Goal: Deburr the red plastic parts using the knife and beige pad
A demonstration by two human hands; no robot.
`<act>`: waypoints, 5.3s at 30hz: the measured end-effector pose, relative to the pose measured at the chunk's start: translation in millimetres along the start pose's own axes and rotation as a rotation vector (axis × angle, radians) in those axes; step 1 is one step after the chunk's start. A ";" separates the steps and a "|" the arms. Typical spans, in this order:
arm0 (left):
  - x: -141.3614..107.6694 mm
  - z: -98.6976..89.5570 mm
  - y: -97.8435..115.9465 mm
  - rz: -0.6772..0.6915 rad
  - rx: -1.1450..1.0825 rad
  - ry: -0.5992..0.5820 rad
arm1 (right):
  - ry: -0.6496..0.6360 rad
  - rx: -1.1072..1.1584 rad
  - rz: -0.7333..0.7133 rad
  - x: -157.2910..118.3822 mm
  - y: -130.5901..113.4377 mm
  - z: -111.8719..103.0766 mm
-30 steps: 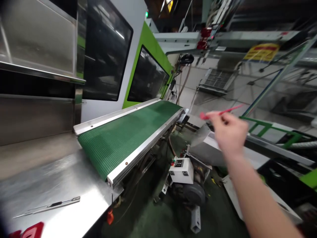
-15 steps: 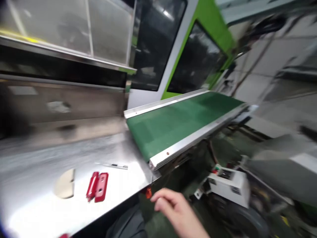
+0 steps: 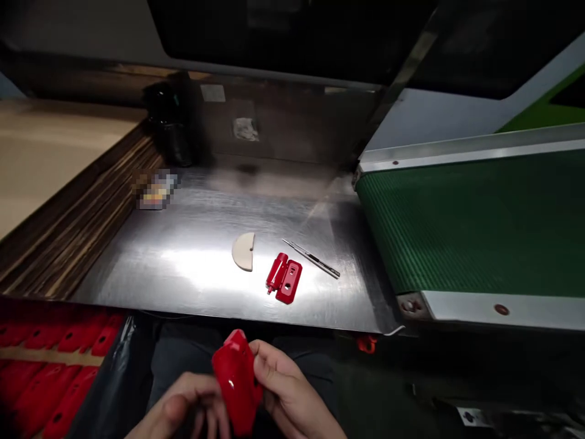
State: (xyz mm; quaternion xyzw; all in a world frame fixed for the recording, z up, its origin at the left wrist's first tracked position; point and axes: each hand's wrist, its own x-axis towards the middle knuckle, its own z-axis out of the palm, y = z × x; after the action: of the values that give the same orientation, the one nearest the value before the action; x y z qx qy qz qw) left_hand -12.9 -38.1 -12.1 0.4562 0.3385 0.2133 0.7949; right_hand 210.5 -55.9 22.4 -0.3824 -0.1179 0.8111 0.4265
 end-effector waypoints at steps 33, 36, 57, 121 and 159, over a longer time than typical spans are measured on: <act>-0.1 37.1 8.8 0.295 0.218 0.243 | 0.684 -1.660 -0.479 76.8 -191.9 -65.5; -3.9 37.0 4.0 0.223 0.186 0.296 | 0.737 -1.658 -0.490 54.7 -187.3 -65.6; -67.7 35.4 -52.8 0.222 0.145 0.037 | -0.267 -1.279 0.190 -41.1 -33.4 29.2; -71.7 44.9 -6.1 0.169 0.511 -0.027 | -0.395 -1.410 0.252 -49.7 -36.3 35.7; -71.1 46.1 -5.4 0.063 0.542 -0.046 | 0.278 -1.359 -0.155 -44.6 -24.3 3.4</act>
State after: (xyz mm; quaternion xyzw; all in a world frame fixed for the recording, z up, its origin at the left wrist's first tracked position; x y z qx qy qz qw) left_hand -27.3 -113.5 24.0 0.6671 0.3510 0.1290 0.6443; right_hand 238.0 -75.6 60.4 -0.6553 -0.5706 0.4684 0.1603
